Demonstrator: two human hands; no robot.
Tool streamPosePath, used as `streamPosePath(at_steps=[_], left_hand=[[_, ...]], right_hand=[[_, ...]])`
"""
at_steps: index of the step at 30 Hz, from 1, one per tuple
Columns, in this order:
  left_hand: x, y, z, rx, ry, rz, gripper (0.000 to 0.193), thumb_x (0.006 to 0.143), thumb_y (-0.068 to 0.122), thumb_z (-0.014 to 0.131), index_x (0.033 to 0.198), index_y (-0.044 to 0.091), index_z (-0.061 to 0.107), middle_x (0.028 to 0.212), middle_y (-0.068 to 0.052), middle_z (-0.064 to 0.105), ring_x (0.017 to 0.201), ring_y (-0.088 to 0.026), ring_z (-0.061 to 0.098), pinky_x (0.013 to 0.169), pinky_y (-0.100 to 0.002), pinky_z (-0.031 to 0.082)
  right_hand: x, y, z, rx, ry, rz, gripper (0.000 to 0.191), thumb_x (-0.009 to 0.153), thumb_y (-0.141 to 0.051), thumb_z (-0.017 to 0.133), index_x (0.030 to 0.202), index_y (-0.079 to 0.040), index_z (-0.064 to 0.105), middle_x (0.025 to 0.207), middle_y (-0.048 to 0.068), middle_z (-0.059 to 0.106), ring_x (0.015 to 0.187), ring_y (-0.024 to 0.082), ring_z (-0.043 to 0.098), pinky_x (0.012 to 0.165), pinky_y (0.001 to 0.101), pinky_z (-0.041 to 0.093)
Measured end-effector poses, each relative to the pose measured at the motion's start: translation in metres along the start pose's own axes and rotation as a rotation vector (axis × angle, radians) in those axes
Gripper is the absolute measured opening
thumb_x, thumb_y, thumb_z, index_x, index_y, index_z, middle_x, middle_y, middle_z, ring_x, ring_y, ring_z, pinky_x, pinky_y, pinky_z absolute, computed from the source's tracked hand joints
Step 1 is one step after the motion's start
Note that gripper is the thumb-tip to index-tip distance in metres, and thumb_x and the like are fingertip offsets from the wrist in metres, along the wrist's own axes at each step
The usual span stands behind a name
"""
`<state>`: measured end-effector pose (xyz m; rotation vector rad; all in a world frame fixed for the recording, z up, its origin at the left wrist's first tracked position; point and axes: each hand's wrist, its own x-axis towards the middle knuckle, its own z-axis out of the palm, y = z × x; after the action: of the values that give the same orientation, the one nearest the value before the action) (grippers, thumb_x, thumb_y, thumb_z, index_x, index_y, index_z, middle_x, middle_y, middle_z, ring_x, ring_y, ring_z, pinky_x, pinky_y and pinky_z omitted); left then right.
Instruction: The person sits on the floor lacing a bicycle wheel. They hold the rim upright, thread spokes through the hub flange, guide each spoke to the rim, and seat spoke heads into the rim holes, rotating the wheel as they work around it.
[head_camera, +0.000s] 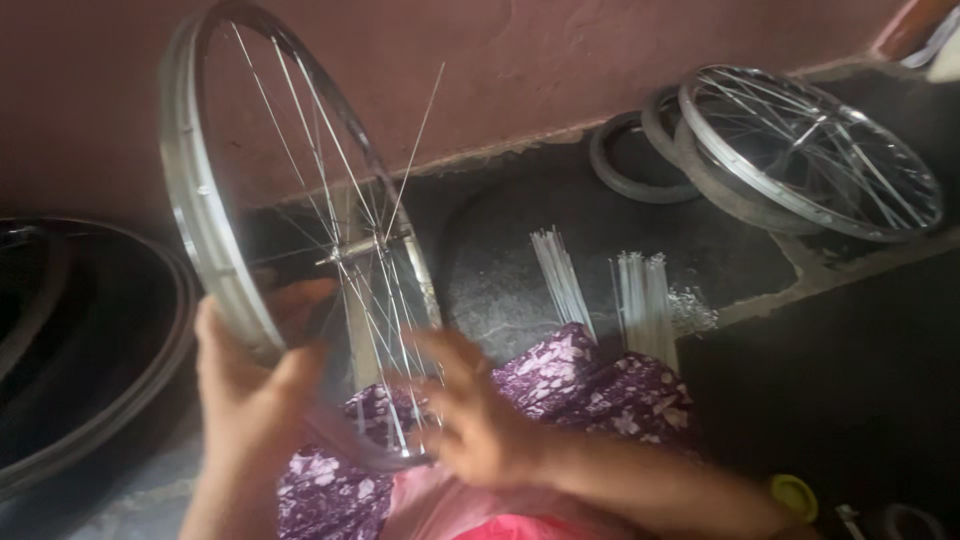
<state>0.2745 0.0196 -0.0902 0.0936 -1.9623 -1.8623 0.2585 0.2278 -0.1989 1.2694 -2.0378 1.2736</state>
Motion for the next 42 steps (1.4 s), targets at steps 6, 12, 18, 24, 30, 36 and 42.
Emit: streamPosePath(at_steps=[6, 12, 18, 24, 30, 36, 42], left_hand=[[0.029, -0.011, -0.059, -0.126, -0.123, 0.143, 0.075, 0.070, -0.016, 0.053, 0.141, 0.002, 0.040, 0.125, -0.025, 0.067, 0.126, -0.032, 0.067, 0.117, -0.045, 0.048], [0.033, -0.024, -0.057, -0.162, -0.208, 0.125, 0.073, 0.069, -0.015, 0.053, 0.138, 0.004, 0.041, 0.123, -0.026, 0.068, 0.123, -0.031, 0.066, 0.117, -0.045, 0.045], [0.030, -0.024, -0.038, -0.120, -0.249, 0.111, 0.068, 0.065, -0.014, 0.053, 0.129, 0.005, 0.046, 0.116, -0.021, 0.070, 0.120, -0.030, 0.067, 0.113, -0.046, 0.047], [0.030, -0.014, -0.028, -0.105, -0.246, 0.116, 0.060, 0.064, -0.013, 0.054, 0.122, 0.003, 0.048, 0.108, -0.019, 0.072, 0.114, -0.028, 0.068, 0.111, -0.046, 0.047], [0.024, -0.009, -0.019, -0.052, -0.193, 0.143, 0.050, 0.069, -0.010, 0.055, 0.118, 0.000, 0.049, 0.097, -0.013, 0.068, 0.106, -0.026, 0.068, 0.111, -0.046, 0.049], [0.011, -0.015, -0.006, -0.021, -0.206, 0.114, 0.040, 0.071, -0.012, 0.055, 0.108, 0.001, 0.050, 0.095, -0.010, 0.066, 0.107, -0.024, 0.067, 0.099, -0.043, 0.050], [0.002, -0.020, 0.001, -0.015, -0.299, 0.212, 0.041, 0.071, -0.014, 0.053, 0.108, 0.002, 0.050, 0.091, -0.008, 0.066, 0.106, -0.024, 0.068, 0.115, -0.045, 0.047]], right_hand=[[0.071, 0.161, 0.013, 0.090, 0.308, 0.593, 0.069, 0.086, -0.014, 0.072, 0.149, -0.005, 0.045, 0.148, 0.016, 0.053, 0.134, 0.031, 0.052, 0.113, 0.0428, 0.043], [0.148, 0.251, 0.022, 0.543, 0.485, 0.911, 0.094, 0.087, -0.021, 0.070, 0.159, -0.007, 0.011, 0.151, 0.015, 0.048, 0.136, 0.028, 0.050, 0.110, 0.0422, 0.045], [0.199, 0.234, 0.019, 0.656, 0.706, 0.760, 0.074, 0.095, -0.003, 0.047, 0.161, -0.017, 0.016, 0.122, 0.012, 0.063, 0.082, 0.018, 0.062, 0.077, 0.0351, 0.058], [0.168, 0.147, 0.030, -0.020, 0.328, -0.191, 0.064, 0.101, 0.009, 0.047, 0.156, -0.024, 0.039, 0.124, 0.011, 0.067, 0.090, 0.021, 0.065, 0.081, 0.0315, 0.058], [0.142, 0.091, 0.018, -0.303, 0.132, -0.200, 0.079, 0.095, 0.009, 0.055, 0.163, -0.028, 0.034, 0.101, 0.004, 0.061, 0.088, 0.021, 0.064, 0.081, 0.0358, 0.057], [0.137, 0.072, 0.019, -0.377, 0.189, -0.195, 0.067, 0.096, 0.000, 0.061, 0.158, -0.019, 0.043, 0.091, 0.007, 0.057, 0.082, 0.023, 0.063, 0.077, 0.0369, 0.057], [0.134, 0.093, 0.003, -0.647, 0.236, -0.127, 0.010, 0.099, -0.015, 0.069, 0.100, -0.009, 0.062, 0.086, 0.006, 0.063, 0.074, 0.025, 0.069, 0.062, 0.0385, 0.056]])
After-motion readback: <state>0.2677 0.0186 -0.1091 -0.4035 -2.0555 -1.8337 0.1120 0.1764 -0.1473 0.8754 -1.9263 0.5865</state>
